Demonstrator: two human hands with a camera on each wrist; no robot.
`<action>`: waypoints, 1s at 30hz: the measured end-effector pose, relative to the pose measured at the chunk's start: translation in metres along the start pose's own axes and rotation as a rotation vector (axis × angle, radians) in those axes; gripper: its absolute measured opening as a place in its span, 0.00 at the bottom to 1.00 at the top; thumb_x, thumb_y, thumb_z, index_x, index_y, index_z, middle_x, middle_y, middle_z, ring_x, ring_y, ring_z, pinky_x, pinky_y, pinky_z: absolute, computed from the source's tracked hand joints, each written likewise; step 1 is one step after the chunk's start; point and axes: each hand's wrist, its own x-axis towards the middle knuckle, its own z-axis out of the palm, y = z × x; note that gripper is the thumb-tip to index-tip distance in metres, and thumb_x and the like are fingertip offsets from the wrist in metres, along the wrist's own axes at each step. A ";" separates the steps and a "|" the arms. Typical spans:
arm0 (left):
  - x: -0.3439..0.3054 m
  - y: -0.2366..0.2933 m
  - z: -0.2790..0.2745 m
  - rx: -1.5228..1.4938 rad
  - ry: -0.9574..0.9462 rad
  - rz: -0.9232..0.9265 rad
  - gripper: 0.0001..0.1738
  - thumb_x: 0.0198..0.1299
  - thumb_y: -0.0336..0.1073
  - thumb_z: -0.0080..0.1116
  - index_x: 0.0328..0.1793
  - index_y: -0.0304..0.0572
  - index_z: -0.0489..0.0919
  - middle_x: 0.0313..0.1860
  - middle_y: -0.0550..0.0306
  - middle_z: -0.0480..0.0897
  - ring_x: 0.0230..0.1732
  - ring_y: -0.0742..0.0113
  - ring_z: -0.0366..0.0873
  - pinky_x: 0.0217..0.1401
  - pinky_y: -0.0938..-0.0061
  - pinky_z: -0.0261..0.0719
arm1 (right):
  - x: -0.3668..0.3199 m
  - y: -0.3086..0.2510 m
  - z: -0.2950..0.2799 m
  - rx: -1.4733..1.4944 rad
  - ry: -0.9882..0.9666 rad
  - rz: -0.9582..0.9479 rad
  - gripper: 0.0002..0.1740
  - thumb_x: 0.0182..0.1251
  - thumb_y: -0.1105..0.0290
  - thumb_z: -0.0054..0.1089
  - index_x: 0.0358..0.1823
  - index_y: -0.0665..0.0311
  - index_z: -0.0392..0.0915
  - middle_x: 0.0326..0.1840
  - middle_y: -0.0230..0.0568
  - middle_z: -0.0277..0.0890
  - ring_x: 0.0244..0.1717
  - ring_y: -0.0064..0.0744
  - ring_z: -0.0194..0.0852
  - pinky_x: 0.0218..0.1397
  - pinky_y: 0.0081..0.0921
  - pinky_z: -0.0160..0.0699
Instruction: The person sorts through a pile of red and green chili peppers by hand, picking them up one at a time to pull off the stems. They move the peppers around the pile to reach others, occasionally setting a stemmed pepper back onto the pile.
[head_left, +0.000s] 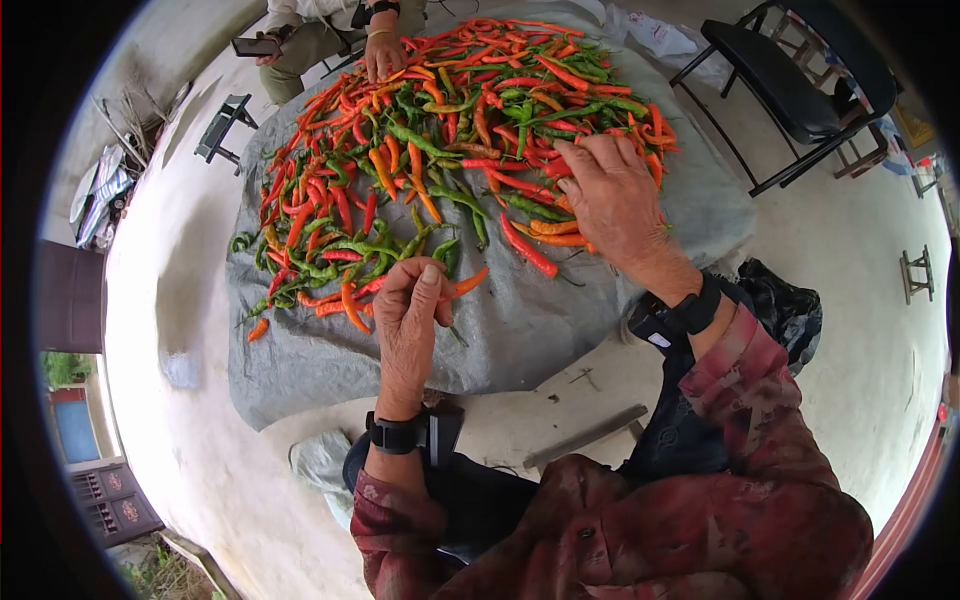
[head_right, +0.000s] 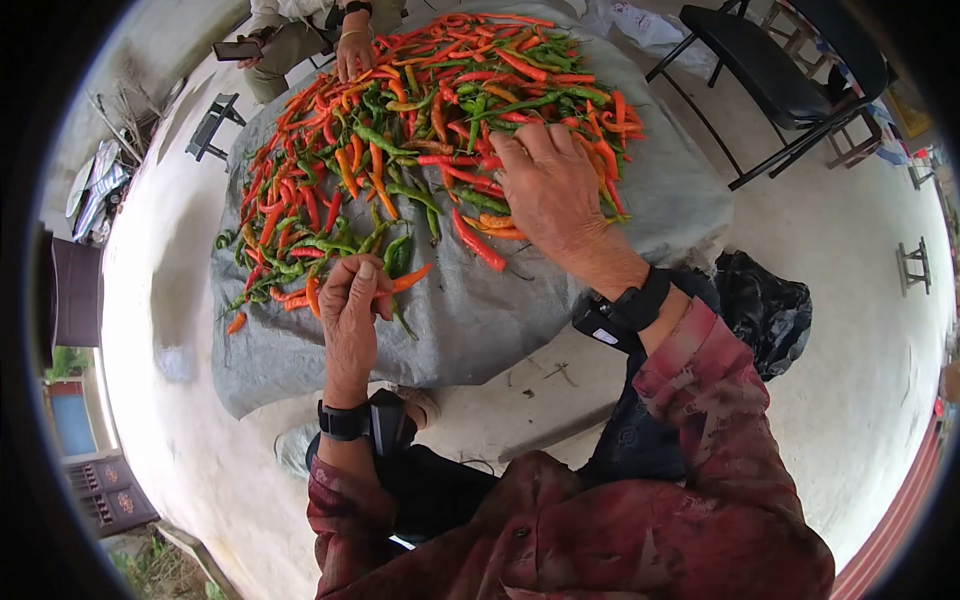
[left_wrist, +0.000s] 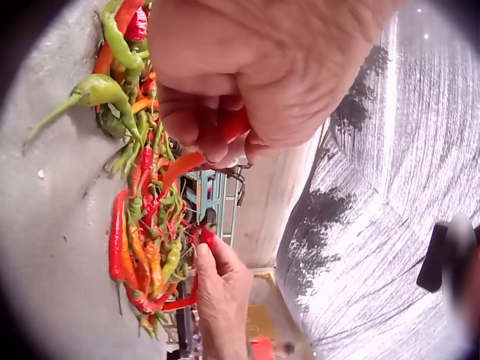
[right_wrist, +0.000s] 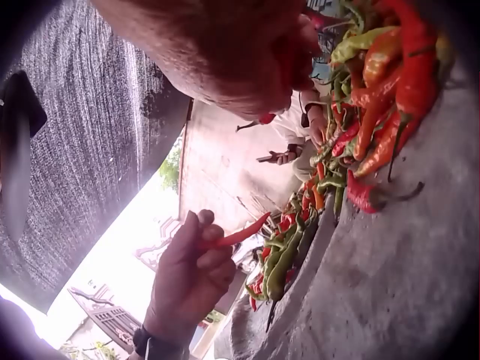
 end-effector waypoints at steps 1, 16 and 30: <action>0.001 -0.002 -0.001 -0.059 -0.042 -0.043 0.14 0.71 0.42 0.49 0.43 0.38 0.76 0.28 0.64 0.76 0.24 0.79 0.68 0.27 0.84 0.67 | 0.001 0.001 -0.002 0.075 0.000 0.034 0.14 0.58 0.67 0.61 0.44 0.65 0.77 0.34 0.45 0.70 0.41 0.45 0.74 0.44 0.39 0.74; 0.005 -0.027 0.013 -0.058 -0.075 -0.172 0.16 0.72 0.39 0.46 0.56 0.35 0.75 0.42 0.54 0.83 0.33 0.73 0.81 0.38 0.79 0.80 | -0.026 -0.007 -0.002 0.519 -0.514 -0.124 0.10 0.63 0.64 0.57 0.31 0.64 0.72 0.29 0.40 0.71 0.37 0.45 0.74 0.39 0.42 0.73; 0.037 -0.015 -0.045 1.445 0.113 0.278 0.19 0.55 0.34 0.61 0.54 0.42 0.75 0.45 0.45 0.74 0.49 0.47 0.74 0.42 0.56 0.75 | -0.014 0.047 -0.017 0.049 0.037 0.086 0.20 0.52 0.71 0.66 0.49 0.63 0.77 0.45 0.36 0.68 0.47 0.38 0.67 0.53 0.31 0.71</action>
